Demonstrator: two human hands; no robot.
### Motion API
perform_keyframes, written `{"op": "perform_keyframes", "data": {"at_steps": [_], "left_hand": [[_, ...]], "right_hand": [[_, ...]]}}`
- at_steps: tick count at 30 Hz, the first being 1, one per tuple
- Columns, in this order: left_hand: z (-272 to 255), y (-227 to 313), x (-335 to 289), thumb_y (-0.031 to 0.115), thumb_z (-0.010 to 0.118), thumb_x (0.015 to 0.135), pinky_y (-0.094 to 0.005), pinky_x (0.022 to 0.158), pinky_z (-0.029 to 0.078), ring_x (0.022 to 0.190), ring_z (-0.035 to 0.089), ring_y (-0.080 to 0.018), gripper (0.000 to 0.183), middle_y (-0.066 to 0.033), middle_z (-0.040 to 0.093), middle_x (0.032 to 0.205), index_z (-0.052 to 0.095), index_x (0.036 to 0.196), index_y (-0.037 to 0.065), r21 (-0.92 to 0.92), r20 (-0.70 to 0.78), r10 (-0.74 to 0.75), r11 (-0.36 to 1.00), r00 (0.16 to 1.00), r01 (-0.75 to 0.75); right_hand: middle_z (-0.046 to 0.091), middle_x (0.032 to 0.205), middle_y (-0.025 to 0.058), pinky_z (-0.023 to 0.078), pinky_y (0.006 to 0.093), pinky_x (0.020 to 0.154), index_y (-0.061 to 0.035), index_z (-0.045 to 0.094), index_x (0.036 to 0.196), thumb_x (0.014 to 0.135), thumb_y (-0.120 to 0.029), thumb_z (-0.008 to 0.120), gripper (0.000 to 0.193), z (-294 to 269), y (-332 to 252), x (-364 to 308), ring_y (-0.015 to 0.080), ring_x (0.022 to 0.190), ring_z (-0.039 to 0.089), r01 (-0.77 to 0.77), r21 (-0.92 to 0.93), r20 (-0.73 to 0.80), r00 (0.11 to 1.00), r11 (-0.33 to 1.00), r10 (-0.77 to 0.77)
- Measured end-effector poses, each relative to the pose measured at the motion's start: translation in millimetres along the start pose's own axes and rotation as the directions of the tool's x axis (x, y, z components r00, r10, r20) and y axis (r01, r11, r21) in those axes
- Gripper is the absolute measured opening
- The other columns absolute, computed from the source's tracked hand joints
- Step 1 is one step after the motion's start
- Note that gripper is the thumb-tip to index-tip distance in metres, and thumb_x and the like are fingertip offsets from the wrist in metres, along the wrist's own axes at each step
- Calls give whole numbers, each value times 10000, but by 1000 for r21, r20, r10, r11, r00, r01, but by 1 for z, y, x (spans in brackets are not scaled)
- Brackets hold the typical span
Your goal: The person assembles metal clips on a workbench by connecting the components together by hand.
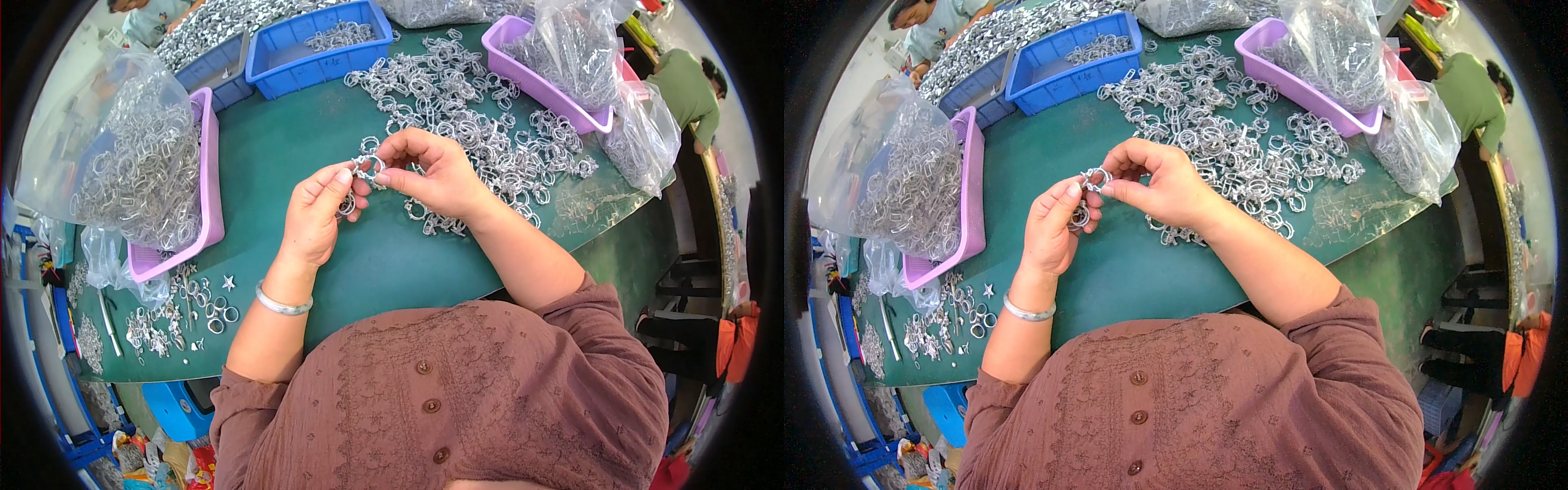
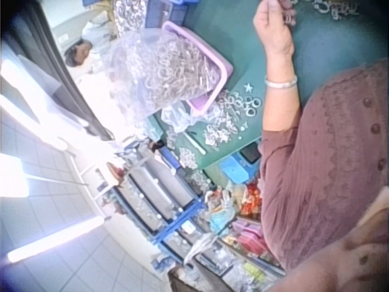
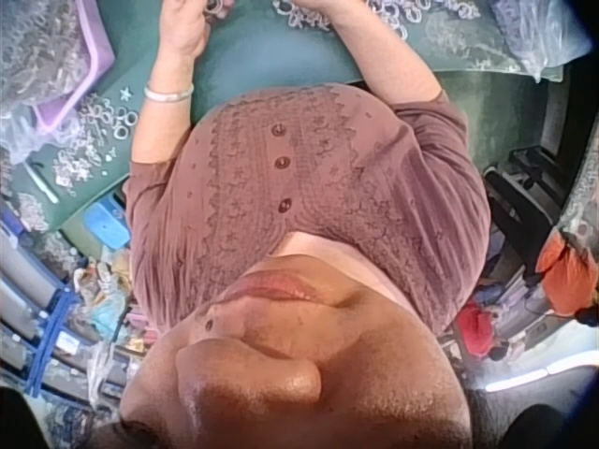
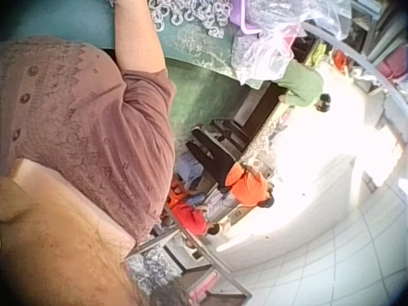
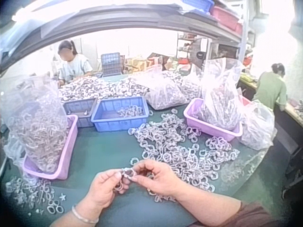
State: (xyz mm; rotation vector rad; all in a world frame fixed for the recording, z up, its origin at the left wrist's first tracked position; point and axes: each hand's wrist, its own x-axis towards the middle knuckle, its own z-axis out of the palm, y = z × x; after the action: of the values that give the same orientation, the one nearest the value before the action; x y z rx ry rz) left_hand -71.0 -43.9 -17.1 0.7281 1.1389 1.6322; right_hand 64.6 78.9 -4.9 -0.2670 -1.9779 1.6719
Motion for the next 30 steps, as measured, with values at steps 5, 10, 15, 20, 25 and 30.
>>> {"op": "perform_keyframes", "data": {"at_steps": [5,10,15,20,25,30], "left_hand": [[2,3,0,177,485,871,-203,512,409,624,532,-83,209,-22,583,732,599,968,31,-14,-13,18,1000,1000,-18],[3,2,0,188,514,860,-202,504,408,619,532,-86,201,-23,582,720,604,950,31,16,-51,13,1000,999,-12],[3,1,-1,191,540,849,-196,505,406,621,531,-84,194,-22,581,715,604,943,34,21,-61,14,1000,998,-13],[4,0,-2,167,544,845,-188,528,407,633,523,-68,184,-11,586,749,597,956,29,97,-25,71,993,997,-68],[7,1,-3,141,560,832,-183,542,409,639,519,-61,191,-8,589,792,583,982,26,180,-20,98,979,995,-93],[8,-1,-3,80,599,797,-137,533,358,626,461,-15,179,31,565,763,591,965,18,225,-13,183,958,983,-176]], "right_hand": [[573,859,33,457,222,695,9,544,937,759,0,613,191,0,1,0,88,779,541,8,16,2,1000,1000,-8],[568,854,26,450,217,697,8,541,946,758,-3,612,201,0,1,0,83,778,532,-18,25,1,1000,1000,18],[565,848,18,445,217,696,0,539,950,745,-20,629,224,0,-1,0,78,776,524,-22,13,8,1000,1000,22],[562,757,-11,424,202,609,-33,544,876,713,-68,653,200,3,0,0,56,676,506,4,24,-43,999,1000,-3],[562,751,-10,430,206,593,-40,537,866,700,-59,653,205,3,3,0,62,662,512,60,-74,-67,996,995,-65],[564,744,4,438,213,578,-34,529,864,696,-52,649,207,4,6,1,72,655,524,149,-164,-74,984,975,-163]]}}
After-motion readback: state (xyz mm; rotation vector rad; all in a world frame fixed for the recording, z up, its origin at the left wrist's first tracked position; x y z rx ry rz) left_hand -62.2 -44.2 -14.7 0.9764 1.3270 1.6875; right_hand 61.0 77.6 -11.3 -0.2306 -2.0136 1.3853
